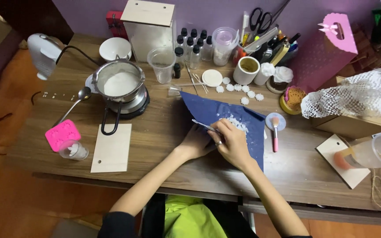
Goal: The person is breaking apart wax flakes on a blue mat using their hands and a small tool, then they stir a white liquid in a small metal pot.
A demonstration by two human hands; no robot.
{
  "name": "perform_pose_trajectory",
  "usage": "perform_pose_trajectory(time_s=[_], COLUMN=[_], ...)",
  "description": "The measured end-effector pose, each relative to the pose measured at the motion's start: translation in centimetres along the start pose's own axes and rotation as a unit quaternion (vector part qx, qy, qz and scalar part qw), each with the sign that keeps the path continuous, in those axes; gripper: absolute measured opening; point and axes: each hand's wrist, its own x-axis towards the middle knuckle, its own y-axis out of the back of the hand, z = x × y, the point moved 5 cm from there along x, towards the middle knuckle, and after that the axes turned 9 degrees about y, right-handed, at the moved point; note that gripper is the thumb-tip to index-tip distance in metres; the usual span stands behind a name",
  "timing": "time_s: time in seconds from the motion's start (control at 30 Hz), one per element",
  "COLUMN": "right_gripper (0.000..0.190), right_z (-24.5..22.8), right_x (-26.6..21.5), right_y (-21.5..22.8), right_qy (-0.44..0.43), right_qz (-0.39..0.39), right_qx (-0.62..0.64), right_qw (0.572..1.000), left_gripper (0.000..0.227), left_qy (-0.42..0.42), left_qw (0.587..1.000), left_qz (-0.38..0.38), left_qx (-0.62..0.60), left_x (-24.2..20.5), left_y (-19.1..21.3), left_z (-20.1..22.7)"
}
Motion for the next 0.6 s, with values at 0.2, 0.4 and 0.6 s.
perform_pose_trajectory(time_s=[0.2,0.4,0.6], right_gripper=[0.006,0.008,0.008], right_z=[0.6,0.9,0.8], right_x=[-0.1,0.4,1.2], right_y=[-0.5,-0.5,1.3], right_qy=[-0.003,-0.014,-0.008], right_qz=[0.011,0.018,0.033], right_qx=[0.054,0.078,0.107], right_qw=[0.998,0.997,0.994], left_gripper=[0.051,0.021,0.026], left_qy=[0.060,-0.084,-0.092], left_qw=[0.993,0.968,0.959], left_qz=[-0.046,0.229,0.267], left_qx=[-0.087,-0.050,0.018], left_x=[-3.1,-5.4,-3.3], left_y=[-0.6,-1.0,-0.5], left_z=[-2.9,-2.3,-1.7])
